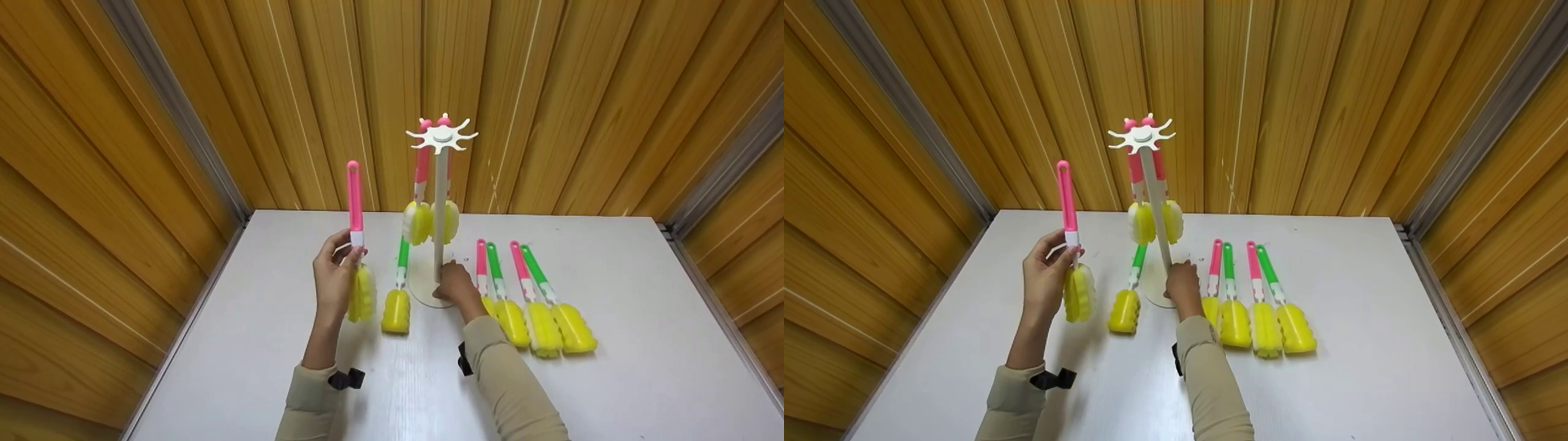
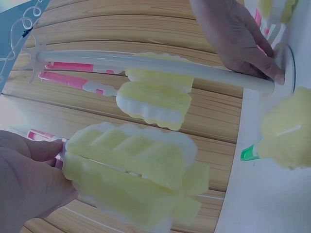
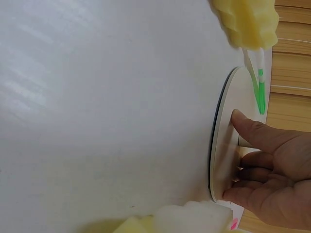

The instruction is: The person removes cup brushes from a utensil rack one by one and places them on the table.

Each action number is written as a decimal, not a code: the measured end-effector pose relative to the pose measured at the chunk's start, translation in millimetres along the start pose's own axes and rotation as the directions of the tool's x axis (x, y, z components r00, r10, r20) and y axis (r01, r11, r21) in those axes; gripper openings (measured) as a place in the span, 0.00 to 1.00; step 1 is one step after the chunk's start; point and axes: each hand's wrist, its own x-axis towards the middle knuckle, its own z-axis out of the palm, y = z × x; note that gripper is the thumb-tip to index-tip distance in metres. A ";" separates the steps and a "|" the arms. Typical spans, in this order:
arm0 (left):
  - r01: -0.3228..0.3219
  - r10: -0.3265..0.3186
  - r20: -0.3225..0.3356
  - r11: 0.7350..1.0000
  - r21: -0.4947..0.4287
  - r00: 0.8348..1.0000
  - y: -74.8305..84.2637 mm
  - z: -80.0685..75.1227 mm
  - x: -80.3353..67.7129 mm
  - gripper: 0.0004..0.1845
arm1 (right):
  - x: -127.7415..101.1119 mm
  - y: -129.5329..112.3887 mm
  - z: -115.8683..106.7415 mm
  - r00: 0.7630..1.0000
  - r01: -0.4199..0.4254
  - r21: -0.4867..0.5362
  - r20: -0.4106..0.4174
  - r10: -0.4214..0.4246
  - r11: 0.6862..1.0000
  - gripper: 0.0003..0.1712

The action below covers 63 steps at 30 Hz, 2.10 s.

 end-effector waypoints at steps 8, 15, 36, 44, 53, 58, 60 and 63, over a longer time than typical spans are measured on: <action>0.072 -0.070 -0.035 0.996 0.047 0.997 -9.1 -7.3 1.5 0.20 | -3.1 -0.1 -1.7 1.000 0.024 -0.007 -0.014 -0.024 1.000 0.29; 0.114 -0.112 -0.039 0.992 0.048 0.993 -20.9 -12.0 5.6 0.20 | -0.9 0.7 0.3 1.000 -0.004 0.026 -0.006 0.004 1.000 0.35; 0.209 -0.209 -0.020 0.978 0.021 0.978 -40.3 -14.6 12.2 0.21 | -1.6 -1.4 0.3 1.000 0.023 -0.054 -0.003 -0.023 0.998 0.34; 0.216 -0.216 -0.011 0.976 0.030 0.976 -46.5 -17.3 13.8 0.24 | -2.9 -2.9 0.9 1.000 0.022 -0.075 -0.018 -0.023 0.997 0.31; 0.207 -0.207 0.000 0.978 0.025 0.978 -53.5 -17.4 16.9 0.24 | -3.0 -2.6 -0.5 0.999 0.032 -0.093 -0.021 -0.034 0.995 0.29; 0.217 -0.217 0.011 0.976 0.036 0.976 -58.8 -17.6 19.0 0.23 | -3.3 -2.3 -0.3 0.998 0.060 -0.125 -0.022 -0.063 0.990 0.31; 0.223 -0.224 0.019 0.974 0.046 0.974 -61.9 -18.2 20.2 0.23 | -3.1 -2.0 -0.2 0.997 0.069 -0.135 -0.026 -0.073 0.988 0.32; 0.238 -0.240 0.024 0.969 0.074 0.970 -67.9 -19.0 22.2 0.22 | -2.5 -1.6 0.0 0.997 0.066 -0.132 -0.025 -0.070 0.989 0.32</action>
